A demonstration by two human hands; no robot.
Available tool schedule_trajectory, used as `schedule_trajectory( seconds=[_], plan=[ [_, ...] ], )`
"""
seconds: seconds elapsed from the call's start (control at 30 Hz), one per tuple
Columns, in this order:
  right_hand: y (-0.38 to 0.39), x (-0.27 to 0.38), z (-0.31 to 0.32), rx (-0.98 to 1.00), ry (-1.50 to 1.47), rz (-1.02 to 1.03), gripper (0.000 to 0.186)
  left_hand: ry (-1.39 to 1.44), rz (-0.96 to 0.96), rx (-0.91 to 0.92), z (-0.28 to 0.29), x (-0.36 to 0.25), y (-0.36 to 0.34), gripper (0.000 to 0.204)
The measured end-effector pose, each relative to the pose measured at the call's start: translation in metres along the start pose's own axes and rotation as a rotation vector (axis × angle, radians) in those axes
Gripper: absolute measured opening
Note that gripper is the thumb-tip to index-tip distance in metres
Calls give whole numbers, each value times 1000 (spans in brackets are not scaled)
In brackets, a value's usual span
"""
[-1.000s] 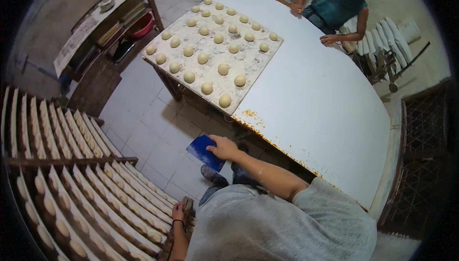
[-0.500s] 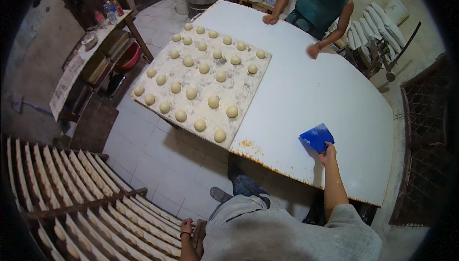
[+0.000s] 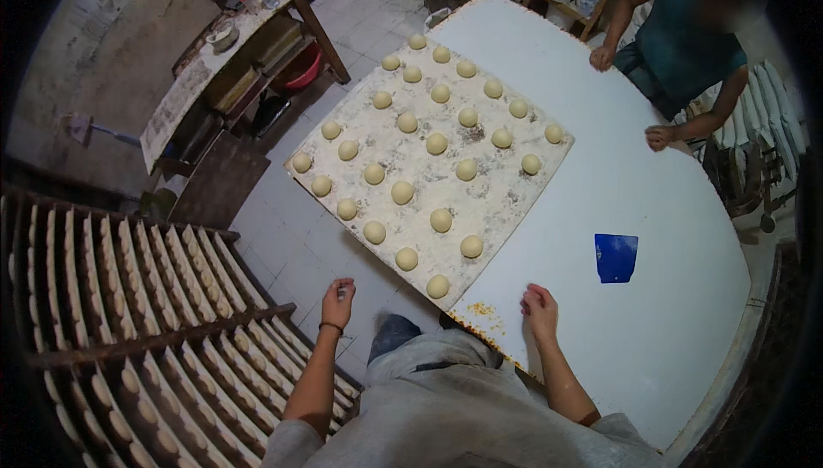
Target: The person shapes dough into rounds and decorative patterns on a table by hand, then carries a board loaded with dough balls and places it onto a multi-tiered cooling or proofing rack.
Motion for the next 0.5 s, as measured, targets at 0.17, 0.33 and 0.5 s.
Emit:
schedule_trajectory(
  seconds=[0.17,0.33,0.5],
  plan=[
    [-43,136,-145,113,899,519,65,-368,-556,210,7,-194,-87,30],
    [-68,161,-189,152,882,108,69,-749,-859,597,-54,-254,-147,53],
    [-75,134,-207,77,834,4,67,-711,-858,839,-72,-230,-176,59]
  ],
)
Point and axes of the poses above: each hand's wrist, its own y-axis away from the middle knuckle, its own z-axis out of the back of the hand, x = y × z, the point moved 2 cm from there along -y, towards the middle knuckle, and after that the axes turned 14 degrees about x, right-handed, at the moved point
